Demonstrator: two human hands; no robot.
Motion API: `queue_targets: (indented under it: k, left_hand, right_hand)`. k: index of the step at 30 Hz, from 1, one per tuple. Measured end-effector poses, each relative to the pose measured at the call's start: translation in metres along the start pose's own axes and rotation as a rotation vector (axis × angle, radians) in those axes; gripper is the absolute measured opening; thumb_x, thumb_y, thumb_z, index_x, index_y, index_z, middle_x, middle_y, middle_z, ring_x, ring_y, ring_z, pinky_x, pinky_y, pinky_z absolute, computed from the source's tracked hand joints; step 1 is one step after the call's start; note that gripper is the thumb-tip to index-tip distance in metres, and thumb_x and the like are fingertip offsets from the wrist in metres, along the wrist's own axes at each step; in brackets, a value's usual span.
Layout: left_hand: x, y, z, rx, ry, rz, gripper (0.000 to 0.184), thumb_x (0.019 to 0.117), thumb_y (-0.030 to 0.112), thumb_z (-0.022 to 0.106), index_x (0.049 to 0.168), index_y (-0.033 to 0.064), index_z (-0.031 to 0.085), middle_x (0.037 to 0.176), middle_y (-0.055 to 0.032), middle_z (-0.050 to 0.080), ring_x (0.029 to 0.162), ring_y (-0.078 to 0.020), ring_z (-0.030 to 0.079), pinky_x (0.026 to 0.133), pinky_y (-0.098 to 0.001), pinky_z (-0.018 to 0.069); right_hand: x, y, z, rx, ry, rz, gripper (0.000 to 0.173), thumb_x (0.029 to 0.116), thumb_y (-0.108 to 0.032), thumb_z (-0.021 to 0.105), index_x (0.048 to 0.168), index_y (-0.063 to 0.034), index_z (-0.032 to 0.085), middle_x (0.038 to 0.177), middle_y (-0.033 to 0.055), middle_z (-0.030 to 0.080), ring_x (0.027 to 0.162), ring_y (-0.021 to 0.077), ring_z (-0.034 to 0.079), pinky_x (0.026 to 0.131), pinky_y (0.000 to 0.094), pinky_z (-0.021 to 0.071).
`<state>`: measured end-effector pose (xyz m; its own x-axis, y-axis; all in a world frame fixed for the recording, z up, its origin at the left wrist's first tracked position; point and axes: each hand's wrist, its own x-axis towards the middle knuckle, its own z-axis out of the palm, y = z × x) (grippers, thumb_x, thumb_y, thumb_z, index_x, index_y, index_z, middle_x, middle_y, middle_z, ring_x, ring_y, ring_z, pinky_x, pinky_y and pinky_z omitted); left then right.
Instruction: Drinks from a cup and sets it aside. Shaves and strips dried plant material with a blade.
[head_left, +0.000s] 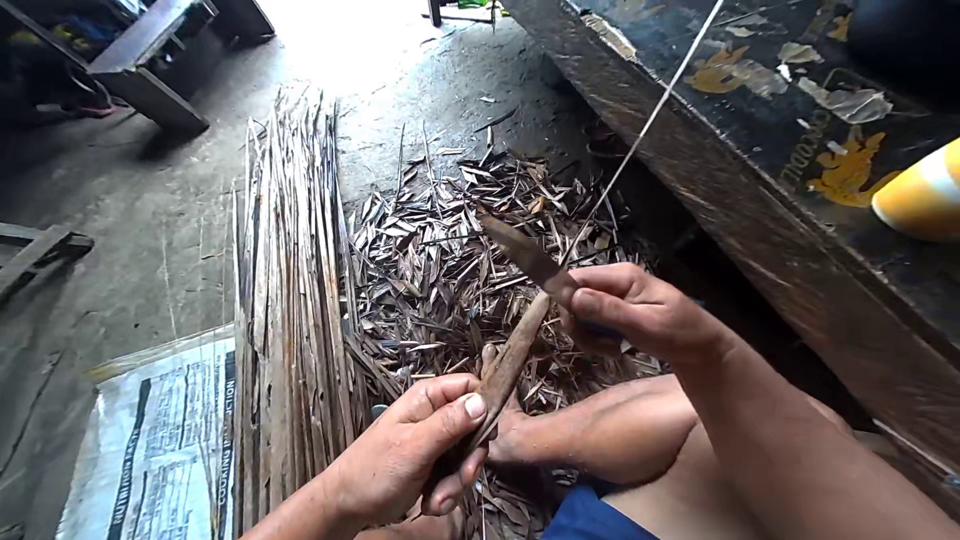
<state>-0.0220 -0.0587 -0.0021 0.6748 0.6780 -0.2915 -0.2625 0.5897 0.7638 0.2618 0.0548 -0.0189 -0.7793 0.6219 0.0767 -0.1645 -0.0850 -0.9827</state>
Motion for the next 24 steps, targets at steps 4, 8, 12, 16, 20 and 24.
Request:
queue_targets:
  k: [4, 8, 12, 16, 20, 24]
  left_hand:
    - [0.0, -0.002, 0.001, -0.034, 0.066, -0.017, 0.026, 0.1047, 0.029, 0.048, 0.092, 0.0139, 0.065, 0.068, 0.0017, 0.061, 0.047, -0.0017, 0.054, 0.044, -0.0158, 0.0457]
    - [0.001, -0.006, 0.001, -0.14, 0.065, -0.021, 0.026, 0.1047, 0.032, 0.056, 0.092, 0.0111, 0.065, 0.066, 0.0017, 0.055, 0.046, -0.0028, 0.051, 0.043, -0.0162, 0.0449]
    - [0.001, -0.005, 0.002, -0.165, 0.083, -0.019, 0.027, 0.1047, 0.031, 0.055, 0.087, 0.0128, 0.064, 0.062, 0.0051, 0.052, 0.045, -0.001, 0.049, 0.042, -0.0154, 0.043]
    - [0.0, -0.002, 0.002, -0.108, 0.026, 0.0, 0.021, 0.1062, 0.026, 0.049, 0.094, 0.0137, 0.061, 0.064, 0.0039, 0.055, 0.045, -0.001, 0.05, 0.042, -0.0152, 0.0436]
    - [0.001, -0.003, 0.002, -0.095, 0.006, 0.025, 0.023, 0.1059, 0.027, 0.051, 0.094, 0.0126, 0.063, 0.066, 0.0031, 0.057, 0.048, -0.0021, 0.053, 0.044, -0.0163, 0.0458]
    - [-0.001, -0.004, 0.004, -0.122, 0.071, 0.018, 0.025, 0.1048, 0.026, 0.053, 0.089, 0.0112, 0.064, 0.064, 0.0041, 0.054, 0.046, -0.0018, 0.05, 0.043, -0.0165, 0.045]
  right_hand:
    - [0.0, 0.005, 0.019, -0.04, -0.16, 0.026, 0.032, 0.1074, -0.035, 0.051, 0.095, -0.0099, 0.067, 0.07, -0.0063, 0.06, 0.054, -0.0009, 0.053, 0.047, 0.0164, 0.0442]
    - [0.008, 0.024, 0.04, 0.046, -0.376, 0.027, 0.035, 0.1092, -0.033, 0.048, 0.093, -0.0055, 0.063, 0.067, -0.0037, 0.059, 0.051, -0.0005, 0.053, 0.045, 0.016, 0.0434]
    - [0.011, 0.024, 0.031, -0.017, -0.309, 0.0, 0.034, 0.1087, -0.031, 0.05, 0.095, -0.0038, 0.066, 0.069, -0.0026, 0.061, 0.053, 0.0004, 0.054, 0.046, 0.0166, 0.0447]
    - [0.008, 0.012, 0.011, 0.017, -0.126, 0.008, 0.029, 0.1077, -0.034, 0.051, 0.098, -0.0108, 0.065, 0.069, -0.0069, 0.059, 0.053, -0.0014, 0.05, 0.045, 0.0147, 0.0398]
    - [0.005, 0.006, 0.014, -0.013, -0.199, 0.019, 0.033, 0.1076, -0.036, 0.052, 0.096, -0.0084, 0.065, 0.069, -0.0057, 0.059, 0.053, -0.0002, 0.052, 0.046, 0.0161, 0.0425]
    - [0.008, 0.02, 0.034, 0.024, -0.35, 0.035, 0.036, 0.1086, -0.034, 0.05, 0.093, -0.0053, 0.063, 0.067, -0.0025, 0.06, 0.051, 0.001, 0.055, 0.045, 0.017, 0.0446]
